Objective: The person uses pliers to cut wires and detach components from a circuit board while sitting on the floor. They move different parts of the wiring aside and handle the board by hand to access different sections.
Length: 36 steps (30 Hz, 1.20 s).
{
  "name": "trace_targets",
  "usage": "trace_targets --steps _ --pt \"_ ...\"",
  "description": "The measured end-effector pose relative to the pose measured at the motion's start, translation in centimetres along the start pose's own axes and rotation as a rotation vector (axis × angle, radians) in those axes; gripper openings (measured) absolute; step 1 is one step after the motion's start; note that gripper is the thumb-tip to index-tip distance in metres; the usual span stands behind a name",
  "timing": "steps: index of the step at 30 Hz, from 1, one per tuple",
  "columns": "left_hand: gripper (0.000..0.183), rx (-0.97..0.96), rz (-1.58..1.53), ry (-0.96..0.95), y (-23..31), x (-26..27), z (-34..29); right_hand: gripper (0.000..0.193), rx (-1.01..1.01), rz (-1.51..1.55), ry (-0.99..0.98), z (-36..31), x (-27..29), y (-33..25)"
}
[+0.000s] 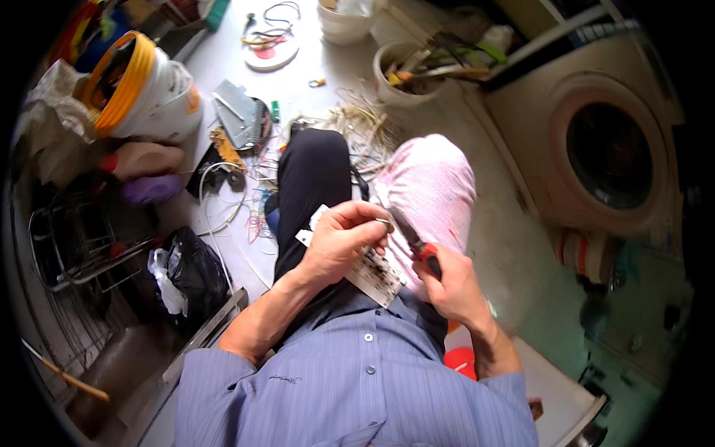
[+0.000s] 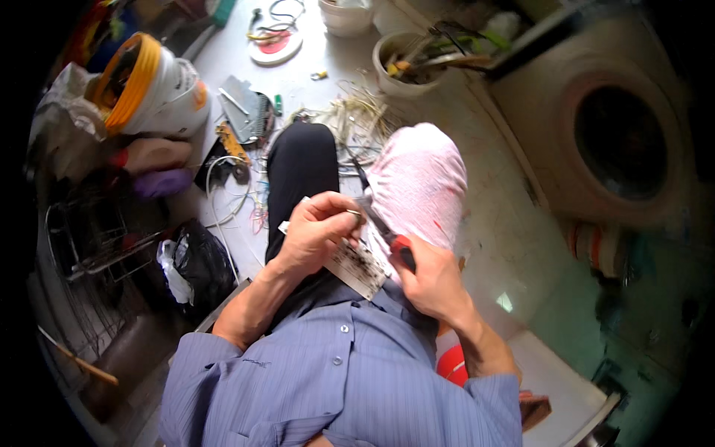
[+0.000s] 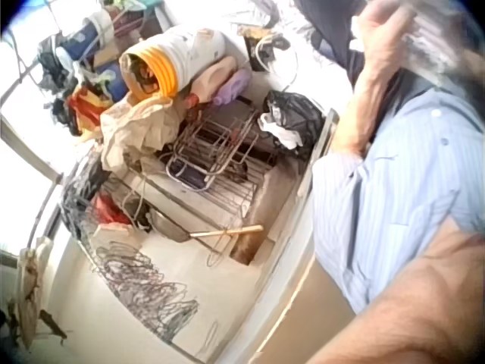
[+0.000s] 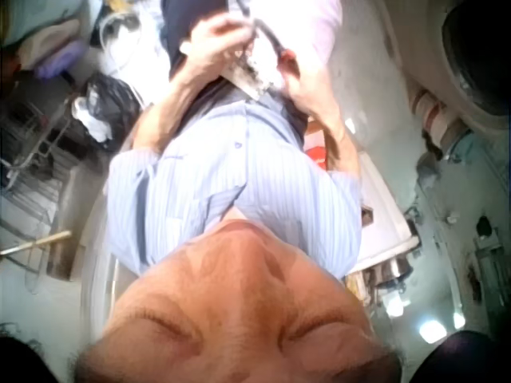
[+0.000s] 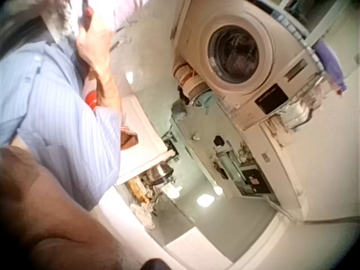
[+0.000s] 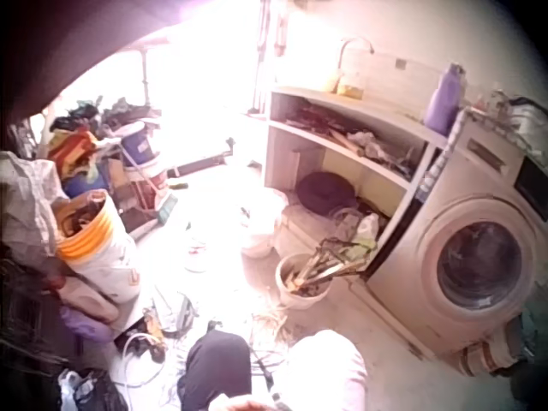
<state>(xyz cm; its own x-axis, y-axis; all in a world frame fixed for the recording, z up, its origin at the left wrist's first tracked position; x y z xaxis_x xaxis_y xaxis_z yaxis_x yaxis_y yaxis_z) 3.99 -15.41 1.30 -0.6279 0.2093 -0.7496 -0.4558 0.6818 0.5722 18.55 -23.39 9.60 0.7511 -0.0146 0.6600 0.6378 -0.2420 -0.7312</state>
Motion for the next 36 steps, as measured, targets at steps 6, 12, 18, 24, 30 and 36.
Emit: trace_targets --steps 6,12,18,24,30,36 --pt "0.022 -0.19 0.036 0.123 7.0 1.9 0.9 0.018 -0.264 0.291 0.115 -0.7 1.1 3.3" --pt "0.014 -0.369 -0.195 0.469 10.3 20.5 3.7 0.02 -0.31 0.328 0.118 0.1 -0.3 3.9" --pt "0.004 -0.025 -0.235 1.011 -3.2 42.3 2.8 0.018 -0.318 0.24 0.098 1.5 -1.0 4.7" --pt "0.005 -0.053 -0.12 1.064 -0.3 45.8 6.6 0.016 -0.335 0.255 0.12 2.4 -1.5 4.5" --pt "0.021 -0.21 -0.119 1.04 8.2 45.9 10.0 0.016 -0.342 0.252 0.093 2.8 -2.2 4.4" --pt "0.037 -0.103 0.211 0.913 9.0 40.9 8.2 0.016 -0.365 0.307 0.112 2.4 -1.7 4.5"
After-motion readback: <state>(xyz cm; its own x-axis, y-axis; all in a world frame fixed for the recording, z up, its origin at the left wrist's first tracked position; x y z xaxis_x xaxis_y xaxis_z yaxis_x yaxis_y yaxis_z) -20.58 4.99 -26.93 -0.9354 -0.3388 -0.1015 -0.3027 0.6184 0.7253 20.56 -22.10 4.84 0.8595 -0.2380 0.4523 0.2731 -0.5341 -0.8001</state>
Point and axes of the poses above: each hand's wrist, its own z-axis towards the middle knuckle, its own x-axis out of the back of the hand, y = z × x, the point moved 8 cm from there along z, towards the middle knuckle, and after that the axes turned 5 degrees about y, right-handed, at the moved point
